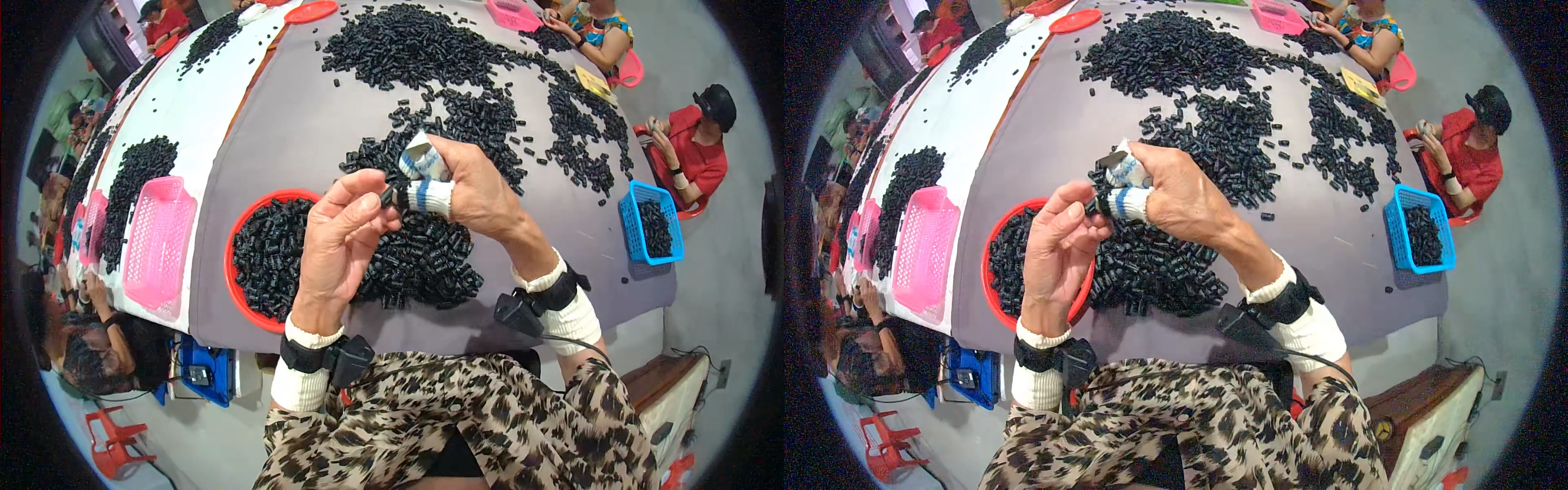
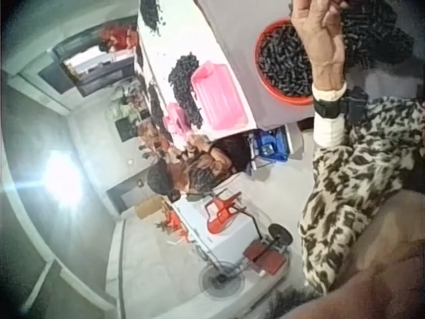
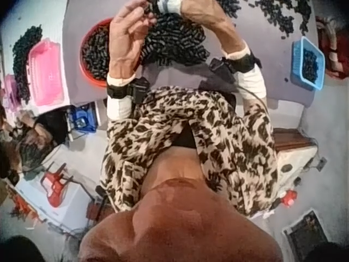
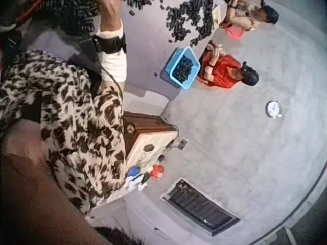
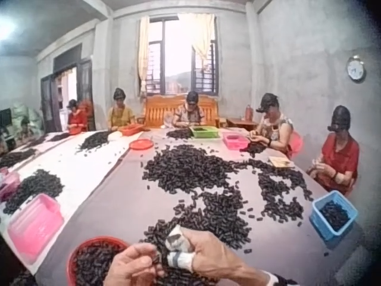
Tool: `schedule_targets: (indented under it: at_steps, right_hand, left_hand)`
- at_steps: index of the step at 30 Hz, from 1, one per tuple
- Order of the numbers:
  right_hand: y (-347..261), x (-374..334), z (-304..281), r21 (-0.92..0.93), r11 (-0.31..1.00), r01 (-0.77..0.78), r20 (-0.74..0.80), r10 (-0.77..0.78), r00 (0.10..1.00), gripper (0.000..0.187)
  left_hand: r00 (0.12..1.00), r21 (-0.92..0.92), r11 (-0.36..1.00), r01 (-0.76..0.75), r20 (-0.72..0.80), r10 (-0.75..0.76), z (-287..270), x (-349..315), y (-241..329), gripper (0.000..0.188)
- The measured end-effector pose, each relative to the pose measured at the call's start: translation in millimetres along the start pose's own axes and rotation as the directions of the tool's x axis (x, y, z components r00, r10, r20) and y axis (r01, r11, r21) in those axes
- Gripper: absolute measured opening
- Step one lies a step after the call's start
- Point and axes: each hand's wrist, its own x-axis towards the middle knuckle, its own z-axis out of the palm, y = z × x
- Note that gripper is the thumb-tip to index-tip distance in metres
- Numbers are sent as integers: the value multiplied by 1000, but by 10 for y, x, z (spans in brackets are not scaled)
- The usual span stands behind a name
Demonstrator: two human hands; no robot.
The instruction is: The recorder is seen sorting through a large pile of small black plastic shoe components at a table, inspecting them and placing specific ones into containers.
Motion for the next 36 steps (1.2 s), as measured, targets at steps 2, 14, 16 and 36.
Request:
schedule_targets:
  at_steps: [2, 14, 16, 36]
  right_hand:
    - [58, -18, -10, -47, 998, -53, 1, 53, 999, 17]
    - [163, 6, -99, -113, 988, 106, -71, -115, 991, 22]
    - [180, -13, -99, -90, 993, 80, -61, -86, 994, 28]
    - [153, 72, -130, -281, 960, -7, 178, 59, 982, 32]
  left_hand:
    - [999, 21, 999, 46, -20, -46, 35, 1, -12, 28]
    - [997, -79, 995, 53, -43, -56, 50, 97, -98, 31]
    - [997, -89, 995, 51, -58, -57, 44, 98, -87, 28]
    - [998, -22, 999, 49, 29, -49, 53, 147, -119, 25]
